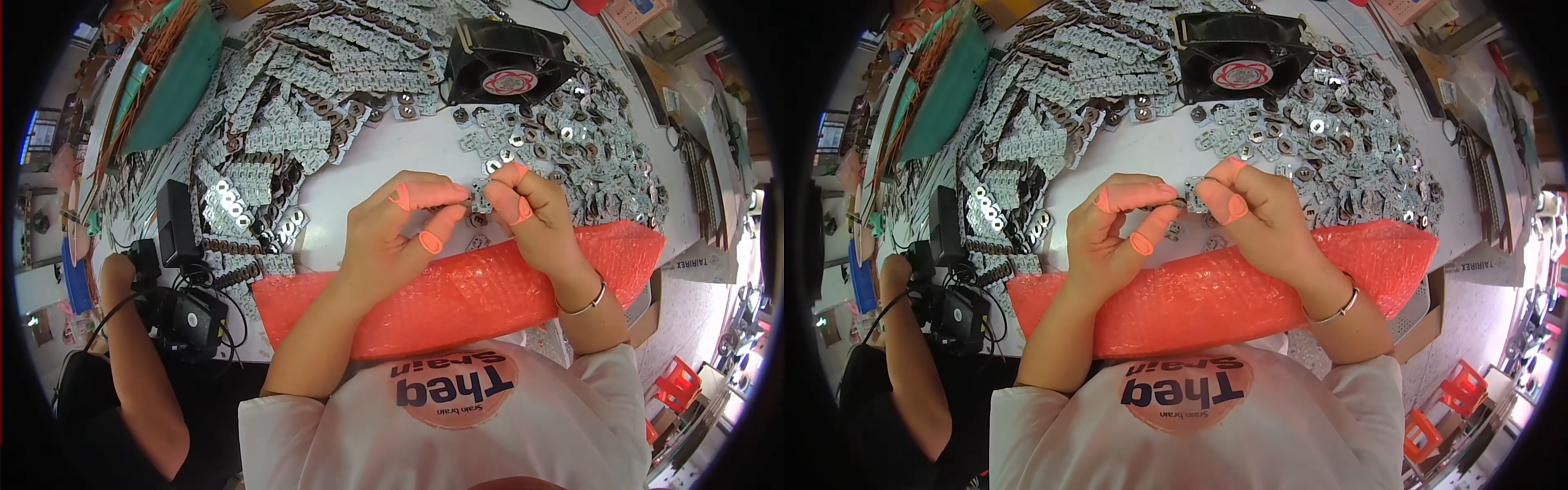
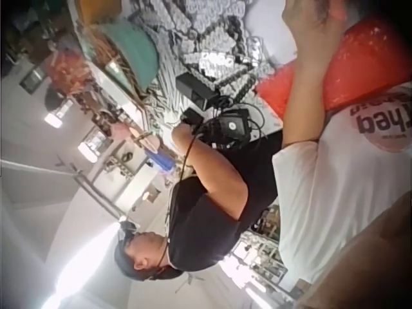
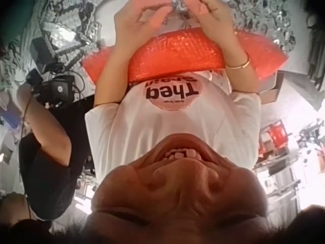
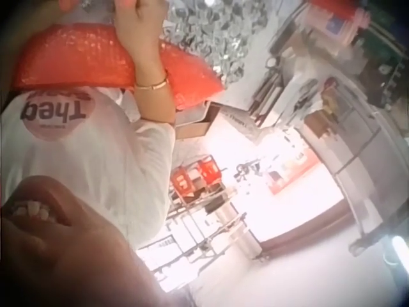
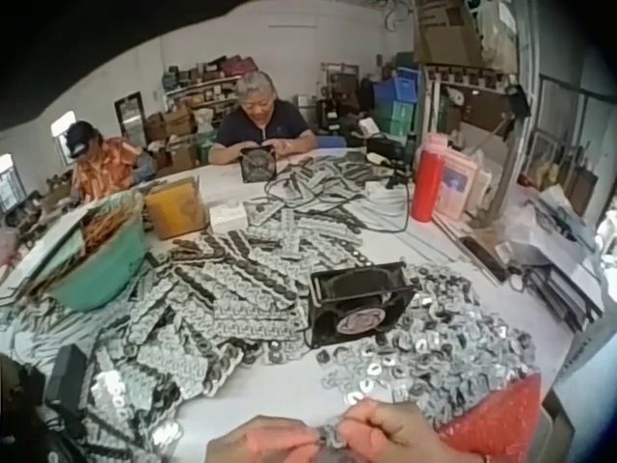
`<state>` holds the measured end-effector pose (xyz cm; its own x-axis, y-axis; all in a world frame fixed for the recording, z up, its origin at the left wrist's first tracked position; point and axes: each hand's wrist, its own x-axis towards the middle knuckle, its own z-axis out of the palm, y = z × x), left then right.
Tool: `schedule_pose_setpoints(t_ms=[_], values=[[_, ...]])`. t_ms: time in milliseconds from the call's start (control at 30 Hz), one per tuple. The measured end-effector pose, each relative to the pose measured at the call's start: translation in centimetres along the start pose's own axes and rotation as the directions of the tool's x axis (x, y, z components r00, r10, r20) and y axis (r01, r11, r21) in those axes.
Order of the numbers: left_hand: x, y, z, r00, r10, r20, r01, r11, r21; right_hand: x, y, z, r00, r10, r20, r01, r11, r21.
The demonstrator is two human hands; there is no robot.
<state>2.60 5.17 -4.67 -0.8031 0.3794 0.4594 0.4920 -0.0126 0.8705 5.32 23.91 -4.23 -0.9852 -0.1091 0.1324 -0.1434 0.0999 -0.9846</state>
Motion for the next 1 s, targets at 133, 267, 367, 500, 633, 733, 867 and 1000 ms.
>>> schedule_pose_setpoints(t_ms=[133,267,367,500,633,733,867,1000], values=[[-0.1,-0.1,0.1,0.999,0.02,-0.039,-0.017,0.997,0.077,0.2,-0.8,0.0,0.997,0.078,0.001,-0.078,0.997,-0.017],[0.0,-0.2,0.3,0.996,0.069,-0.057,-0.06,0.987,0.146,0.0,0.4,0.3,0.997,-0.081,-0.015,0.078,0.983,-0.165],[-0.1,-0.2,0.6,0.994,0.067,-0.09,-0.052,0.985,0.165,0.3,-0.3,-0.1,1.0,-0.018,0.021,0.02,0.994,-0.104],[-0.2,-0.5,1.0,0.981,0.007,-0.191,0.008,0.997,0.075,0.1,-0.4,0.2,0.996,0.086,-0.025,-0.086,0.996,0.003],[0.0,-0.5,1.0,0.98,0.121,-0.161,-0.1,0.986,0.134,0.0,-1.2,0.4,0.987,0.149,-0.058,-0.148,0.989,0.026],[0.1,0.1,0.9,0.992,0.107,-0.065,-0.093,0.976,0.197,0.0,-0.8,0.1,0.976,0.212,-0.056,-0.21,0.977,0.045],[0.2,0.7,-0.6,0.996,-0.082,0.035,0.069,0.961,0.269,0.8,-0.9,-2.1,0.989,0.147,0.006,-0.13,0.897,-0.423],[0.0,1.8,-2.1,0.912,-0.401,0.083,0.311,0.811,0.496,1.0,-1.1,-3.9,0.987,0.158,-0.017,-0.141,0.826,-0.546]])
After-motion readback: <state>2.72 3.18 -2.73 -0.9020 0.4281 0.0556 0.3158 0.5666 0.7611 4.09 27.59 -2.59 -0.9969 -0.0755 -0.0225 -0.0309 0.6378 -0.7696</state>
